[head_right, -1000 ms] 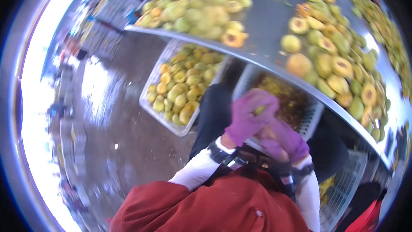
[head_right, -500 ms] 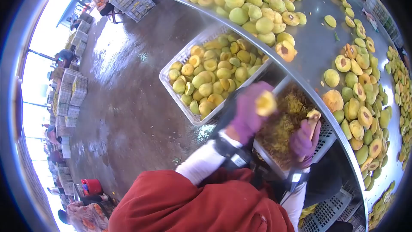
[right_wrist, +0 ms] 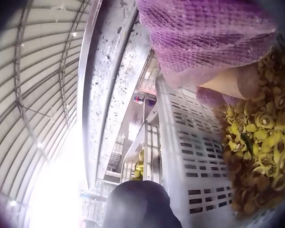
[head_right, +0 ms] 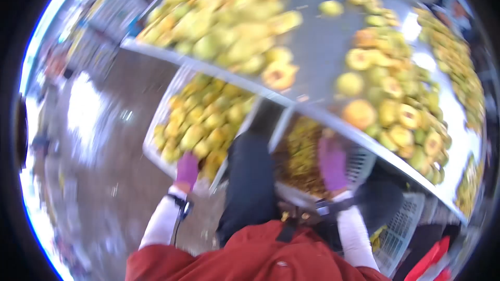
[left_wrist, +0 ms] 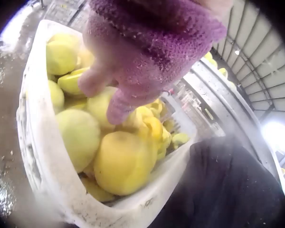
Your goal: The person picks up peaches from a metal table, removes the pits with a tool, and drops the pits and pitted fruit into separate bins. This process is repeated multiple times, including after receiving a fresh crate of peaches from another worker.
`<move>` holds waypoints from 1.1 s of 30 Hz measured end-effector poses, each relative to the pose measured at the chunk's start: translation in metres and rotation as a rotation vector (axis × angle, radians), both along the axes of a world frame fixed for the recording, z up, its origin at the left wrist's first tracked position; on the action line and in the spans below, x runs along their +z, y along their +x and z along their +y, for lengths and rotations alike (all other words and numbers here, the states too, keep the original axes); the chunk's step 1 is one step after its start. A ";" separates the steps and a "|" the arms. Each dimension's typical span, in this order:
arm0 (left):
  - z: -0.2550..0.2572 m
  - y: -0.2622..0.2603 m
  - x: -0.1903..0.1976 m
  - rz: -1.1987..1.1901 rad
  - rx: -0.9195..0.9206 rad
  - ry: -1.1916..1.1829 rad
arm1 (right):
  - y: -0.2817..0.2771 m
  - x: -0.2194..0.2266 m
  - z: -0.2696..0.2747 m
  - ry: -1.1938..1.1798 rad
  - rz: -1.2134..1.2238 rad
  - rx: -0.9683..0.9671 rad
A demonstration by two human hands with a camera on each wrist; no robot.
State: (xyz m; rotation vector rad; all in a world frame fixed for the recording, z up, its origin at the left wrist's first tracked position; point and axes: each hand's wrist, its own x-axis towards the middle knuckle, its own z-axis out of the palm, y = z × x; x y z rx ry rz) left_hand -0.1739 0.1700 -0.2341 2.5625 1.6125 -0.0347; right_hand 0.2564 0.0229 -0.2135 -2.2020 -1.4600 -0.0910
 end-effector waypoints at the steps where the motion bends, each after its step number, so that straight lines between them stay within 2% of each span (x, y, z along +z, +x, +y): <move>1: 0.002 0.005 -0.016 0.163 -0.029 -0.011 | -0.001 -0.009 0.002 -0.065 -0.123 -0.012; 2: 0.009 0.002 -0.032 0.119 0.020 -0.004 | 0.003 -0.022 0.008 -0.146 -0.295 -0.042; 3: 0.011 0.001 -0.024 0.095 0.080 -0.078 | 0.012 -0.039 0.016 -0.227 -0.525 -0.086; 4: 0.018 -0.014 -0.044 0.151 0.108 -0.087 | 0.023 -0.057 0.024 -0.253 -0.817 -0.156; 5: 0.017 0.004 -0.015 0.078 0.271 -0.175 | 0.037 -0.066 0.033 -0.284 -0.457 -0.093; 6: 0.020 -0.006 -0.008 0.091 0.245 -0.166 | 0.050 -0.070 0.035 -0.245 -0.141 -0.078; 8: 0.044 -0.028 0.002 -0.103 -0.102 -0.091 | 0.068 -0.059 0.044 -0.179 0.034 -0.083; 9: 0.045 -0.017 0.004 -0.180 0.011 0.269 | 0.076 -0.043 0.044 -0.160 0.057 -0.084; 11: 0.045 0.077 0.097 -0.577 0.207 0.328 | 0.081 -0.018 0.032 -0.162 0.181 -0.080; 12: 0.046 0.124 0.135 -0.754 0.208 0.231 | 0.084 -0.008 0.025 -0.161 0.219 -0.071; 13: 0.052 0.163 0.154 -0.933 0.058 0.172 | 0.084 -0.002 0.016 -0.154 0.248 -0.056; 15: 0.063 0.245 0.188 -0.829 -0.430 0.264 | 0.080 0.005 -0.004 -0.168 0.281 -0.011; 17: 0.064 0.321 0.200 -0.650 -0.544 0.044 | 0.074 0.010 -0.023 -0.214 0.312 0.032; 18: 0.079 0.354 0.176 -0.522 -0.727 0.033 | 0.074 0.017 -0.029 -0.238 0.303 0.051; 19: 0.088 0.386 0.175 -0.452 -0.928 -0.042 | 0.072 0.034 -0.032 -0.248 0.113 0.027; 20: 0.092 0.410 0.162 -0.390 -1.007 -0.066 | 0.076 0.028 -0.047 -0.137 0.116 0.140; 22: 0.082 0.445 0.159 -0.332 -1.087 -0.096 | 0.099 -0.142 -0.098 -0.505 -0.480 0.104; 24: 0.080 0.466 0.174 0.121 -1.053 -0.201 | 0.080 -0.021 -0.089 -0.565 -0.163 0.141; 25: 0.083 0.467 0.175 0.127 -1.051 -0.200 | 0.070 0.048 -0.082 -0.591 -0.006 0.142; 27: 0.089 0.458 0.168 -0.111 -0.929 -0.352 | 0.080 0.023 -0.098 -0.702 -0.075 0.110; 28: 0.084 0.446 0.169 -0.360 -0.787 -0.477 | 0.083 0.016 -0.109 -0.812 -0.151 0.076; 29: 0.083 0.428 0.170 -0.586 -0.621 -0.591 | 0.086 0.008 -0.117 -0.729 -0.130 0.185; 30: 0.081 0.412 0.183 -0.717 -0.617 -0.652 | 0.089 0.016 -0.114 -0.645 -0.098 0.298; 31: 0.075 0.393 0.197 -0.852 -0.595 -0.708 | 0.085 0.029 -0.109 -0.493 0.037 0.316; 32: 0.060 0.375 0.204 -1.149 -0.473 -0.946 | 0.080 0.044 -0.100 -0.342 0.177 0.324; 33: 0.045 0.359 0.208 -1.449 -0.327 -1.153 | 0.067 0.059 -0.088 -0.299 0.249 0.275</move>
